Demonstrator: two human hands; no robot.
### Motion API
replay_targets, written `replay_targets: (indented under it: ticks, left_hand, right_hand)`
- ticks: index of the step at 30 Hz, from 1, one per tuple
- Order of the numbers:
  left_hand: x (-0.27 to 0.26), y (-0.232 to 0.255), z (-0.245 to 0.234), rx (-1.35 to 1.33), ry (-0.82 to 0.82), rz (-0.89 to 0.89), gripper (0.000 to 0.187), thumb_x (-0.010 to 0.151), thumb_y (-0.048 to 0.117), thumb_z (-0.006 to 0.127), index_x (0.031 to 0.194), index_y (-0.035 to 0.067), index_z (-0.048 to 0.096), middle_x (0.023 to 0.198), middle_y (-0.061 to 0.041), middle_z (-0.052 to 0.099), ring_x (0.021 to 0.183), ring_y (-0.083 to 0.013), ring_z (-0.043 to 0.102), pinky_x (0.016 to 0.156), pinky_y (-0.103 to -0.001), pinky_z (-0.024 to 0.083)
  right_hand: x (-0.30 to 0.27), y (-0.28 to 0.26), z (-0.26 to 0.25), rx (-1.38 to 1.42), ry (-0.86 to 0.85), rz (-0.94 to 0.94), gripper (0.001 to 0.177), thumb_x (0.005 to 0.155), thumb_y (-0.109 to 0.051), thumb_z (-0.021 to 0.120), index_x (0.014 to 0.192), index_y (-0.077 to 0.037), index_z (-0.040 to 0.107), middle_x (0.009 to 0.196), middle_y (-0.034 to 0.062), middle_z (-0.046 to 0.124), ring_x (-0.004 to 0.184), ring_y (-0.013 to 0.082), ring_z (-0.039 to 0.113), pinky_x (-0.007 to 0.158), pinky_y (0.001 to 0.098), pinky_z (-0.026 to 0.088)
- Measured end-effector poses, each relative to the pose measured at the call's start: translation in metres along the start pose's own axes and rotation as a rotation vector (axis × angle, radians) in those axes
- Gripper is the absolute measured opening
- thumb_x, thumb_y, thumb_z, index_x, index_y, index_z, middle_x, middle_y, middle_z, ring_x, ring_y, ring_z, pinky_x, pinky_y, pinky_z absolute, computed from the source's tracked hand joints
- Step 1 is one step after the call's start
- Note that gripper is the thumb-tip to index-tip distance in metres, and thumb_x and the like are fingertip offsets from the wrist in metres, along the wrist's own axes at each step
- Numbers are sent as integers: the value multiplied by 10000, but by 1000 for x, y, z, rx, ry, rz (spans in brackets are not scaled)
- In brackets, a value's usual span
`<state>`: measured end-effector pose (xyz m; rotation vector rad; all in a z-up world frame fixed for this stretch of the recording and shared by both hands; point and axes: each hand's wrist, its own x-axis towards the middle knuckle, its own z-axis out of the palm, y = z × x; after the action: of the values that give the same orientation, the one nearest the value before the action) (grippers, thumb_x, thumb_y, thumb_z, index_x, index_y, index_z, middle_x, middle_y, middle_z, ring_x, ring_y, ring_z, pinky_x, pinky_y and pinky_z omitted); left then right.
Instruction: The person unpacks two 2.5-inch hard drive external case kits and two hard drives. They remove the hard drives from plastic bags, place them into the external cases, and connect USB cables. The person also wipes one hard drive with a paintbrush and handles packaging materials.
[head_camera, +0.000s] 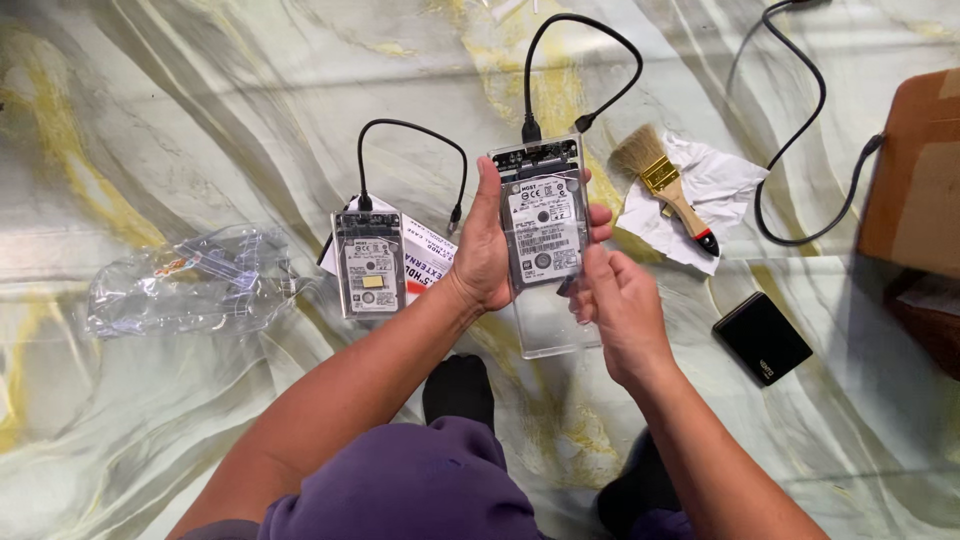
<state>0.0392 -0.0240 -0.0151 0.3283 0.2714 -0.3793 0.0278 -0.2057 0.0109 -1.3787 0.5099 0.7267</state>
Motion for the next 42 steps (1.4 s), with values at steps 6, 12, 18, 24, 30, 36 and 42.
replay_targets:
  ticks: [6,12,18,24,30,36,42]
  left_hand:
    - [-1,7,-1,-55,27,37,1036,970,828,230,1527,-14,463,1269,-264,673,1165,-351,699,1038,-486,577]
    - [-1,17,-14,-59,-17,40,1034,964,835,223,1531,3,456,1267,-271,677,1149,-362,697,1029,-496,576]
    - [2,34,-21,-41,67,113,1068,944,852,241,1547,-2,457,1287,-275,664,1172,-362,690,1064,-506,561]
    - [-13,61,-21,-69,11,105,1019,983,786,211,1558,-22,447,1331,-305,647,1200,-387,684,1108,-508,544]
    - [-32,81,16,53,90,78,954,973,717,253,1600,14,397,1383,-332,612,1227,-423,657,1104,-525,535]
    - [-47,107,44,197,79,144,924,1008,698,342,1655,41,387,1462,-290,559,1250,-453,614,1109,-574,511]
    - [-54,119,44,249,111,187,893,1004,707,350,1635,77,400,1496,-276,546,1302,-461,599,1111,-601,501]
  right_hand:
    - [-3,-11,12,-216,-58,-84,250,1004,-226,664,900,2,668,752,8,637,606,67,489,537,232,396]
    - [-16,-3,8,-139,-144,-56,317,949,-158,654,1223,2,658,888,-20,681,679,55,508,609,222,435]
    - [-10,34,-43,-353,-195,-146,324,965,-118,661,1275,-29,649,905,-56,600,782,41,536,704,206,472]
    - [4,66,-84,-868,46,-165,336,846,-149,789,1100,-31,602,849,27,701,742,119,659,698,283,549]
    - [-6,63,-87,-1282,227,-723,316,789,-173,823,1038,-54,669,1038,127,703,945,342,658,808,427,538]
    - [21,9,-113,-1216,417,-666,196,910,-194,770,1049,-74,699,1028,109,687,976,293,664,834,420,528]
    - [70,-35,-128,-1369,360,-625,359,771,-231,839,1072,-74,722,1038,141,687,989,359,648,818,476,517]
